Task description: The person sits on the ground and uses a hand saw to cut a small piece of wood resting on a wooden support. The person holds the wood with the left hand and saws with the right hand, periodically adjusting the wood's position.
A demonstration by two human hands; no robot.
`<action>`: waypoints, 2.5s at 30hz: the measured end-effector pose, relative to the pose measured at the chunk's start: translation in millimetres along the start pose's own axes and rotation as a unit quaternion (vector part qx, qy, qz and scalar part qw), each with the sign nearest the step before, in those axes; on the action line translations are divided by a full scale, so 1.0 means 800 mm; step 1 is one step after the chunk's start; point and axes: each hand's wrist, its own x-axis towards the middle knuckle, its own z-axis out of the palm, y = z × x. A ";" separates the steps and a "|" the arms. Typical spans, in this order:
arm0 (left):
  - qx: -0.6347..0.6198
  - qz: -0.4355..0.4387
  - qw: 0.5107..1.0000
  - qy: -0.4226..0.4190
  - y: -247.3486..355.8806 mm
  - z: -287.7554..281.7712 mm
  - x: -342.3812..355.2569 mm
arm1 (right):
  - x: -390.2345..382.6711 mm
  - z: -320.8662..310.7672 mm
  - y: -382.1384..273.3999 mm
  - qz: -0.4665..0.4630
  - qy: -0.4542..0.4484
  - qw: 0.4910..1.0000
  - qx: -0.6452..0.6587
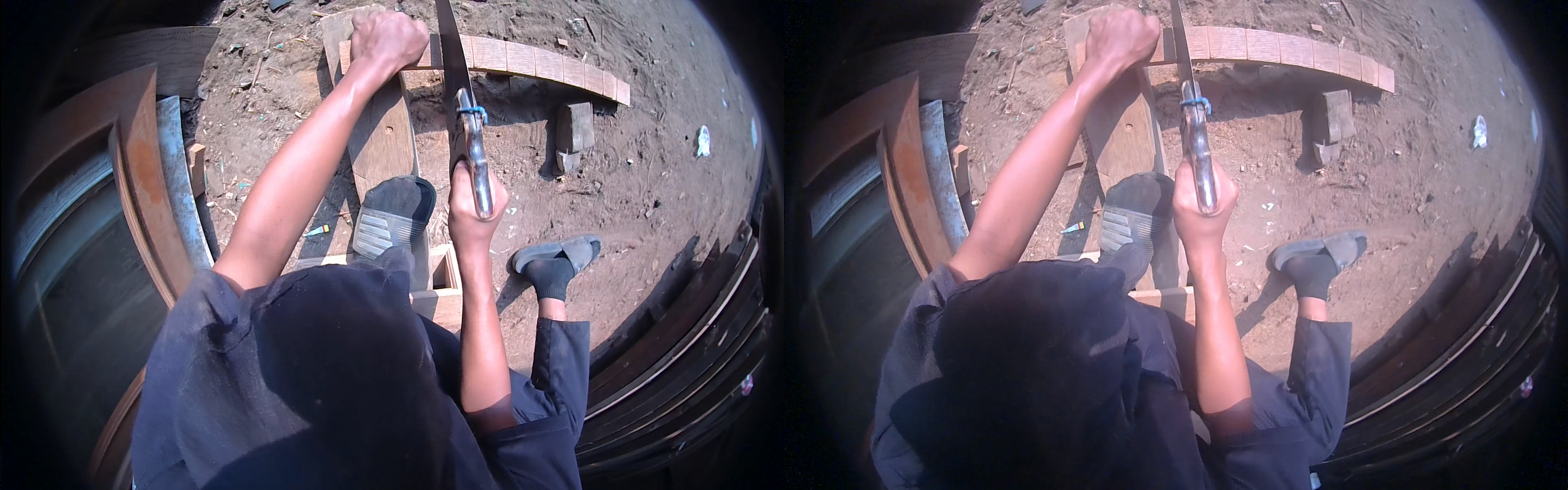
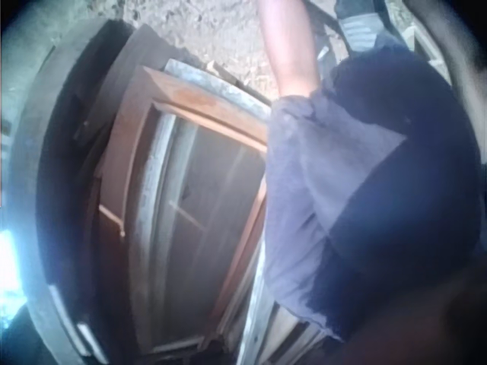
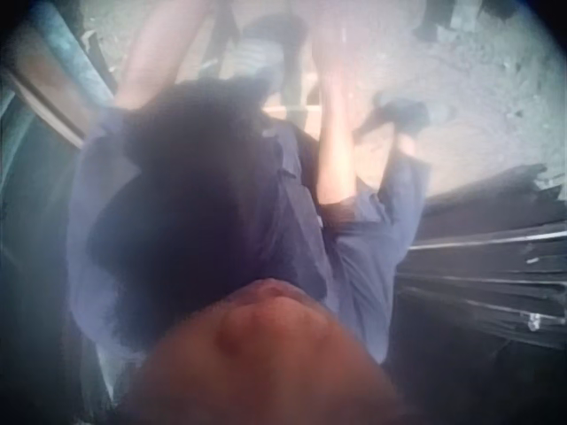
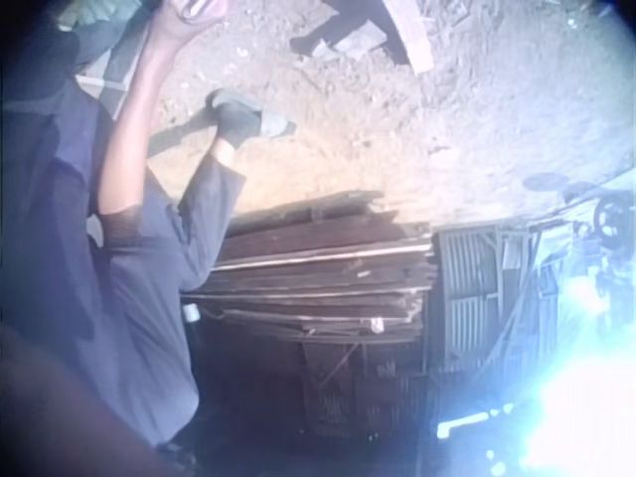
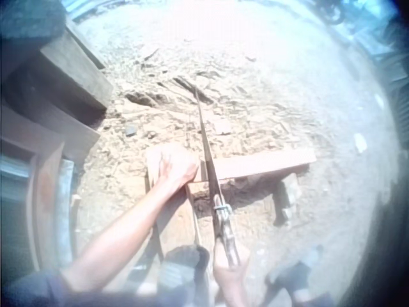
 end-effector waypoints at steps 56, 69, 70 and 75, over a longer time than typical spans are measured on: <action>-0.049 0.116 0.983 0.137 -0.056 0.000 -0.059 | -0.079 0.006 -0.017 0.041 -0.037 0.998 -0.019; 0.067 0.159 0.971 0.165 -0.078 -0.007 -0.129 | -0.075 -0.012 0.020 0.000 -0.070 0.997 -0.018; 0.083 0.170 0.970 0.153 -0.078 -0.010 -0.135 | -0.074 -0.012 0.024 -0.035 -0.064 0.997 -0.026; 0.161 0.197 0.954 0.161 -0.090 -0.008 -0.126 | -0.078 -0.004 0.023 -0.041 -0.087 0.995 -0.040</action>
